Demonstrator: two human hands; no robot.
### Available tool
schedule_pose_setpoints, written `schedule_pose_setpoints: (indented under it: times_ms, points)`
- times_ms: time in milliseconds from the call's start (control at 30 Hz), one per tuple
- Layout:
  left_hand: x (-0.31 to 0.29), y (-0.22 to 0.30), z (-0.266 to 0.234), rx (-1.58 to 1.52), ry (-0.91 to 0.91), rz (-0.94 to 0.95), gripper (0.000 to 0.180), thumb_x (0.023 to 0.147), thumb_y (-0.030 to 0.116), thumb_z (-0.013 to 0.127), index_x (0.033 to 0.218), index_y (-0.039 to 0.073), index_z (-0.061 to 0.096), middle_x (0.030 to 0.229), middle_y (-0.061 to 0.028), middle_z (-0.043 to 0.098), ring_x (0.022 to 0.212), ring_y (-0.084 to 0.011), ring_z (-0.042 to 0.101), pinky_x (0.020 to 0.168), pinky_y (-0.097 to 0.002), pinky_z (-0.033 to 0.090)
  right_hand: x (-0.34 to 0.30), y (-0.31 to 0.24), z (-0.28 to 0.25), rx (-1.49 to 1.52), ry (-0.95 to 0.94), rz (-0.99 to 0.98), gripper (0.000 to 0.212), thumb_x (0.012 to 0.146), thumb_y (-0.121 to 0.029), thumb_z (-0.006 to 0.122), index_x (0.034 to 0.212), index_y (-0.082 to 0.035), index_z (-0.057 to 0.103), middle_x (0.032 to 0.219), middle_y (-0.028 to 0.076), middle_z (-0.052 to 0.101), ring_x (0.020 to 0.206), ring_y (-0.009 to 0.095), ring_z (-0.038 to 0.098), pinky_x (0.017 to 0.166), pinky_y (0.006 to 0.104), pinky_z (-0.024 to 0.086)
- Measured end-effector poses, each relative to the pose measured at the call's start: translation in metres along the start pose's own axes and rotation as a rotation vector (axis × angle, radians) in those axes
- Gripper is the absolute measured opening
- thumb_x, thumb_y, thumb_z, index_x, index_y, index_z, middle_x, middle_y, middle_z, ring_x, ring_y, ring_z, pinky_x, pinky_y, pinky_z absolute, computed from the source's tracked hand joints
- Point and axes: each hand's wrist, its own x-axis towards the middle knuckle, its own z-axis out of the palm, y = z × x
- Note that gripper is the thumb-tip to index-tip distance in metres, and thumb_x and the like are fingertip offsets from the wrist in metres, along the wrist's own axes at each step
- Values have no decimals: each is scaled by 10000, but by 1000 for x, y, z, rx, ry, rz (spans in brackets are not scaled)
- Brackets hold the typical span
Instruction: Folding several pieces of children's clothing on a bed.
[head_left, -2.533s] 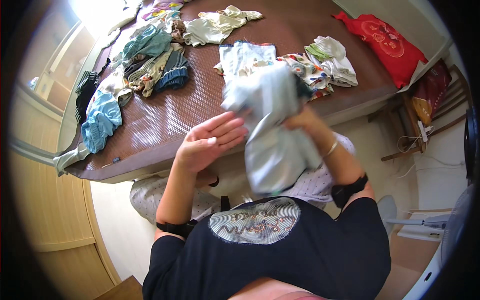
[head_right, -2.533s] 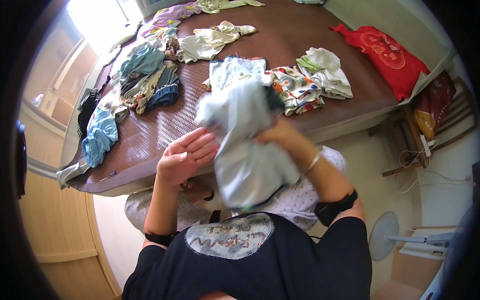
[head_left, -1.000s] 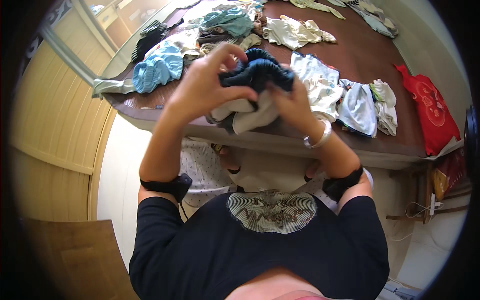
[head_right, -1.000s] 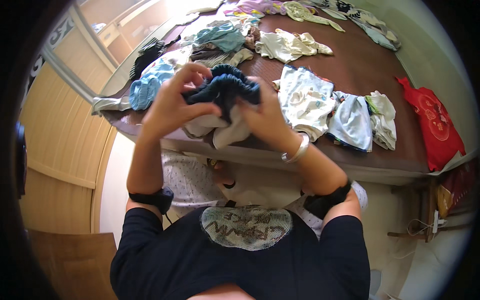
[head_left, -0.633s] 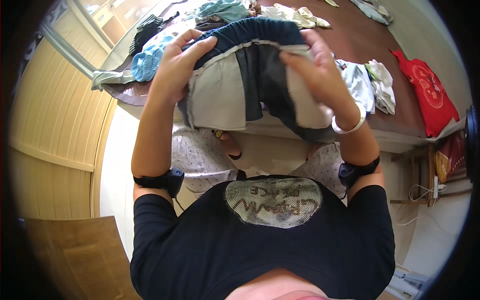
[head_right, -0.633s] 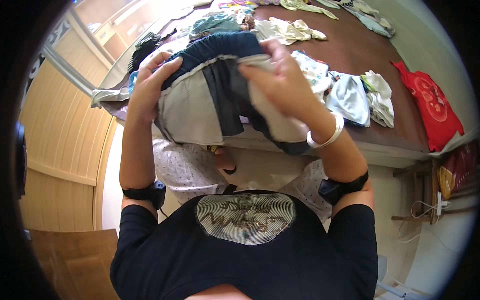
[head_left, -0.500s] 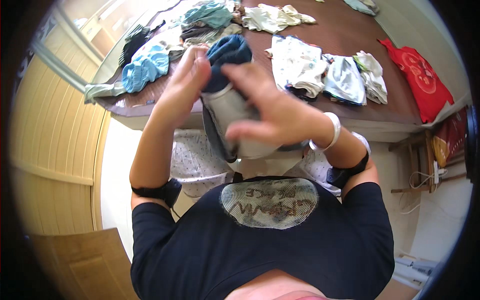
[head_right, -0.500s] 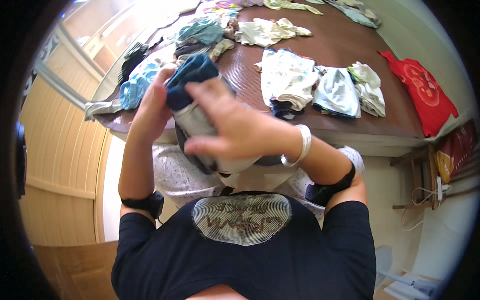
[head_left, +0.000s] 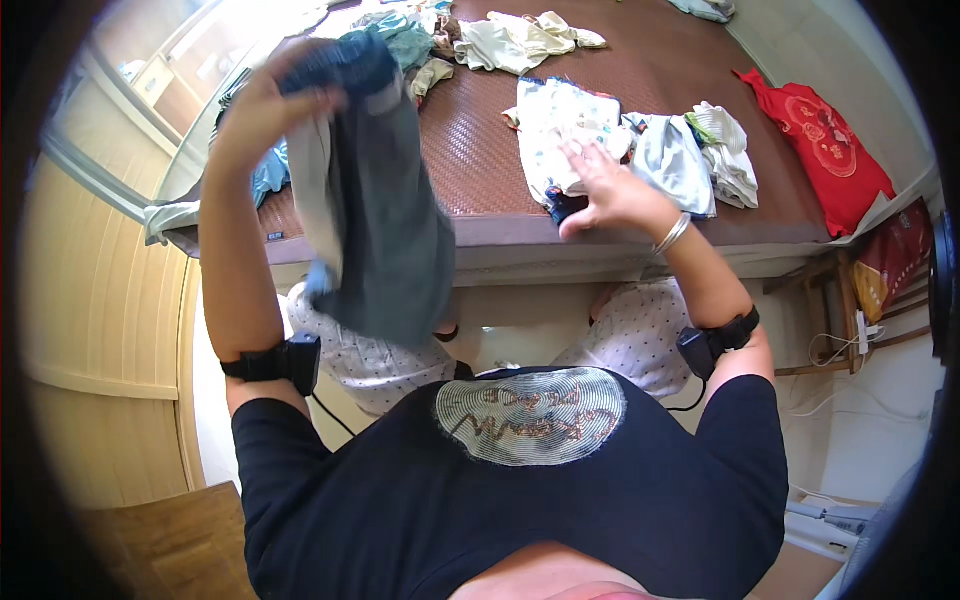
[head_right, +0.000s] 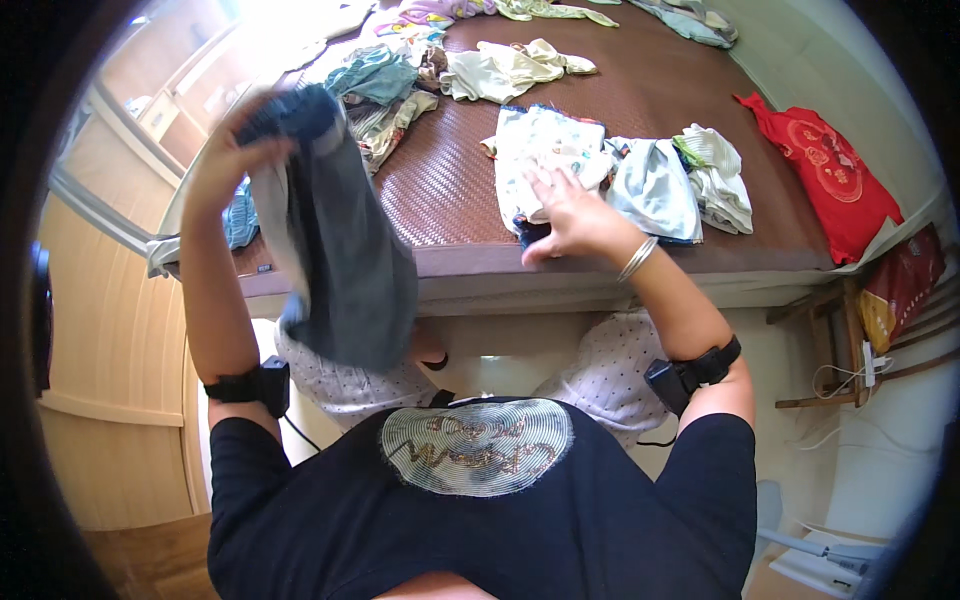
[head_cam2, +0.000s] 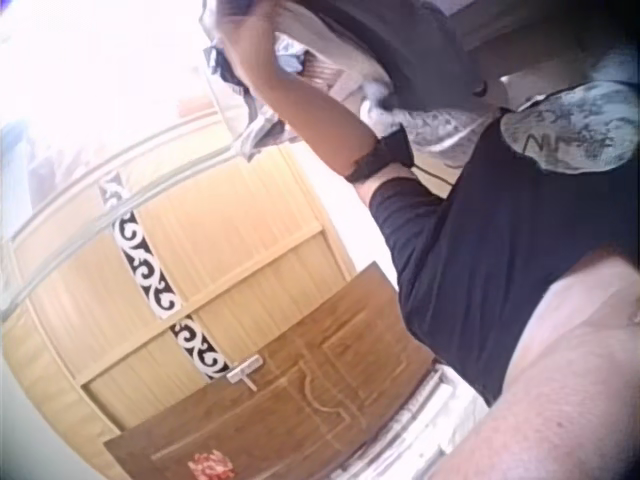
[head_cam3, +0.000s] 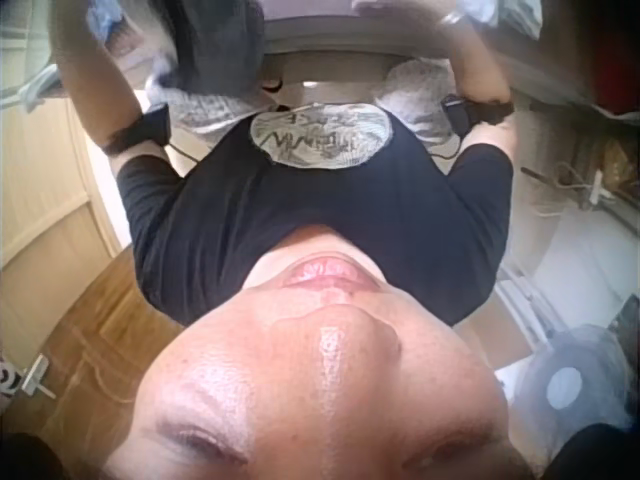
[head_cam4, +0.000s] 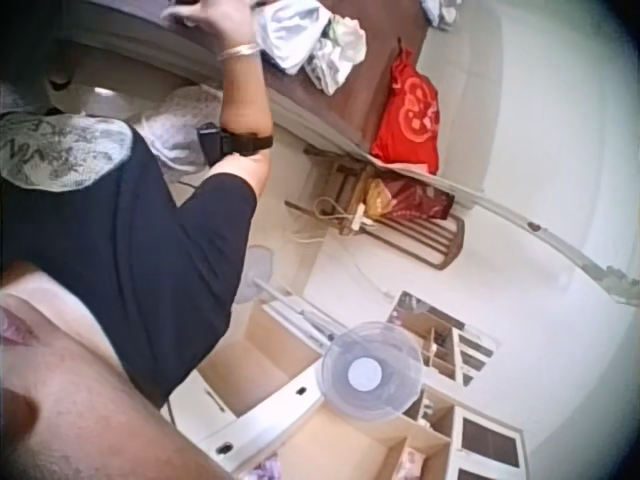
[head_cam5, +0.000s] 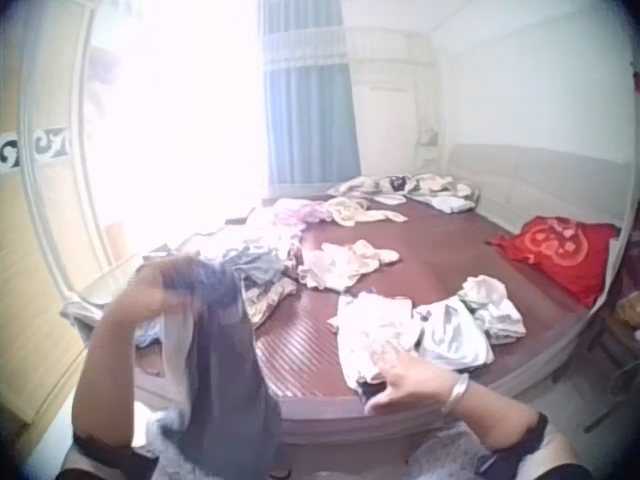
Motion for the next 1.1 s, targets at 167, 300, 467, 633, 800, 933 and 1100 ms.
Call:
schedule_pose_setpoints:
  times_ms: [167, 300, 467, 633, 800, 933, 1100]
  points:
    - [44, -14, 17, 11, 290, 443, 479, 711, -44, 671, 1164, 38, 537, 1026, -54, 619, 940, -135, 581, 845, -276, 462, 16, 15, 30, 6, -56, -84, 1105, 511, -307, 832, 1384, -64, 199, 1321, 308, 311, 1247, 418, 307, 1023, 417, 300]
    - [36, -69, 94, 462, 2, 710, 474, 634, -8, 681, 1089, 81, 582, 1026, -91, 620, 1002, -258, 566, 904, -366, 432, 26, 30, 35, 307, -214, 4, 950, 582, -219, 790, 1349, -37, 260, 1208, 277, 456, 1124, 365, 461, 938, 375, 384]
    - [-32, -130, 155, 373, -294, 263, 406, 641, 28, 638, 1039, 97, 597, 1054, -111, 596, 1012, -275, 551, 900, -384, 429, 25, 34, 53, 67, 50, -65, 609, 641, 11, 560, 1233, -44, 427, 973, 231, 596, 914, 378, 578, 798, 419, 462]
    - [-58, -150, 152, 204, -25, 292, 393, 626, 9, 610, 1009, 94, 626, 1072, -142, 585, 1013, -278, 556, 874, -362, 445, 52, 95, 24, 797, 145, 347, 431, 648, -37, 619, 1066, -1, 517, 840, 84, 597, 729, 164, 571, 675, 296, 471]
    - [-49, -136, 163, 78, -83, 349, 364, 627, -29, 588, 976, 66, 635, 1042, -143, 602, 1031, -279, 564, 868, -344, 463, 91, 154, -44, 1022, 346, 351, 318, 634, -19, 616, 943, -5, 543, 791, 37, 571, 664, 132, 546, 621, 298, 477]
    - [-29, -119, 195, 47, -134, 378, 392, 613, -47, 603, 995, 41, 614, 1001, -79, 625, 1023, -257, 563, 881, -336, 461, 125, 149, -114, 926, 589, 249, 239, 648, -25, 643, 880, -16, 583, 733, 30, 579, 586, 122, 545, 536, 270, 470]
    - [-27, -104, 219, 102, -227, 457, 422, 633, -16, 616, 1045, 74, 593, 1033, -64, 610, 1000, -248, 539, 873, -351, 460, 152, 132, -165, 727, 727, 190, 324, 647, -99, 688, 931, 14, 579, 766, 56, 612, 642, 135, 594, 581, 290, 496]
